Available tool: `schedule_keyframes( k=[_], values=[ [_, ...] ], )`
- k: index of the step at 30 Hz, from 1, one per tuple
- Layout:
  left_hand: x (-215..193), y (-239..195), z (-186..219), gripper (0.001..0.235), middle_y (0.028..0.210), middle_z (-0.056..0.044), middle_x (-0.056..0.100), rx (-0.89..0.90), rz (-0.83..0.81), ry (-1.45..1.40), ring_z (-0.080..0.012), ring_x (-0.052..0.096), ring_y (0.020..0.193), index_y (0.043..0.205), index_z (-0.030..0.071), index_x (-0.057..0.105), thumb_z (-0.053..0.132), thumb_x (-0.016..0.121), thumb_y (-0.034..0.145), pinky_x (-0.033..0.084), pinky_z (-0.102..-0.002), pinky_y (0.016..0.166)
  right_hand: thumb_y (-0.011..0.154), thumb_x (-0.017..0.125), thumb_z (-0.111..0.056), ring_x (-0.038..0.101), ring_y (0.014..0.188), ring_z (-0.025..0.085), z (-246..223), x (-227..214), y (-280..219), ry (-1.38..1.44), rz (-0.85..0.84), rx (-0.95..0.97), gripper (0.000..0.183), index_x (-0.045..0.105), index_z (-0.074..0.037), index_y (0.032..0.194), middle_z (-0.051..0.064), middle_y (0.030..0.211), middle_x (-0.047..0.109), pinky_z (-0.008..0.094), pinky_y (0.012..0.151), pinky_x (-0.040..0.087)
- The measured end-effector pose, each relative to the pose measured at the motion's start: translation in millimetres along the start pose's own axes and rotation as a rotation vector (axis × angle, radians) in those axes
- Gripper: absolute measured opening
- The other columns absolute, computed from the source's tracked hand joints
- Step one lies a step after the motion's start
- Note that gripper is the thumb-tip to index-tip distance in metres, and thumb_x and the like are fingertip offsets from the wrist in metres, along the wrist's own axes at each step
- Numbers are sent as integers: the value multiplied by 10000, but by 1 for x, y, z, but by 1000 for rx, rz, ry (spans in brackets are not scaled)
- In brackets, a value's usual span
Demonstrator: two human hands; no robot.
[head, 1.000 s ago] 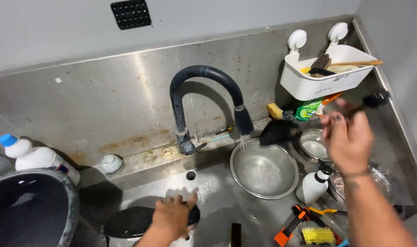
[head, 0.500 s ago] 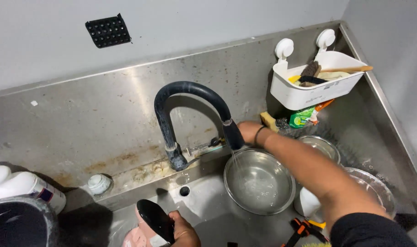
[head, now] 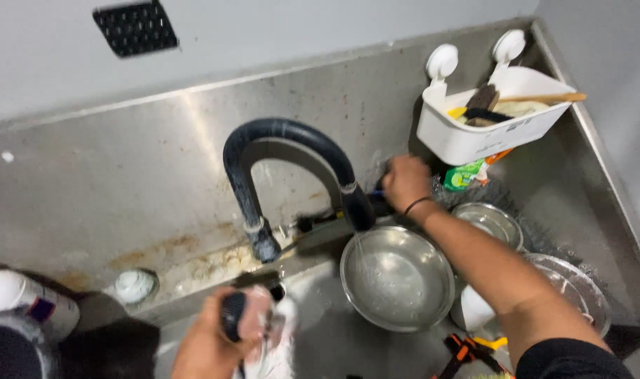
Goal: Cleaning a pink shoe upper in a stainless steel sink using cleaning spray, a scrub brush, and a sponge.
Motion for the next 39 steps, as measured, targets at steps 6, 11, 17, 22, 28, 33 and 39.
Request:
schedule_keyframes(
  k=[6, 11, 17, 22, 28, 33, 39],
  values=[
    [17, -21, -34, 811, 1167, -26, 614, -87, 531, -950, -144, 585, 969, 1311, 169, 521, 262, 900, 600, 476, -289, 861, 764, 837, -468, 604, 1263, 397, 126, 26, 32, -121, 4, 405, 723, 554, -143, 1345, 150, 1344, 655, 616, 1027, 400],
    [44, -41, -75, 841, 1177, -31, 565, -156, 389, -684, -198, 696, 1023, 1194, 136, 479, 528, 925, 599, 529, -341, 816, 914, 637, -386, 620, 712, 496, 136, -34, 14, -330, 262, -97, 345, 660, -42, 921, 277, 796, 658, 543, 579, 410],
    [62, -74, -85, 899, 1378, 25, 473, -121, 79, -400, -246, 624, 1185, 1455, 382, 409, 602, 829, 691, 521, -417, 945, 847, 598, -181, 725, 757, 426, 67, 60, -148, -166, -434, 243, 688, 295, -210, 1464, 265, 988, 713, 477, 695, 508],
    [112, -76, -111, 793, 1376, 20, 447, -23, 58, -340, -251, 647, 1008, 1329, 168, 474, 546, 874, 759, 509, -399, 860, 932, 460, -256, 638, 1146, 433, 90, 148, -154, -134, -503, 168, 377, 619, -189, 1268, 225, 1313, 607, 489, 953, 493],
    [156, -76, -116, 637, 1445, -10, 371, 101, 5, -210, -248, 477, 1156, 1342, 199, 623, 466, 856, 813, 513, -409, 955, 844, 620, -537, 667, 1066, 429, 41, 116, -195, -213, -616, 351, 733, 400, -128, 1411, 182, 1474, 291, 507, 960, 556],
    [144, -84, -73, 632, 1470, -2, 474, 651, 269, 283, -306, 393, 1364, 1117, 166, 730, 363, 993, 577, 363, -454, 985, 783, 867, -219, 608, 1131, 363, 75, 105, -176, -65, -361, 239, 657, 470, -164, 1303, 149, 1394, 437, 498, 951, 527],
    [171, -68, -80, 501, 1180, -46, 681, 904, -15, 494, -196, 483, 1242, 1164, 91, 667, 78, 824, 689, 253, -448, 985, 944, 548, -272, 658, 1123, 400, 81, 117, -180, -293, -446, -9, 378, 613, -150, 1296, 195, 1227, 704, 526, 887, 543]
  ],
)
Point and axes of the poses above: each hand's wrist, its own y-axis towards the middle knuckle, its own x-axis out of the palm, z = x × y, the point moved 6 cm from there along y, towards the middle knuckle
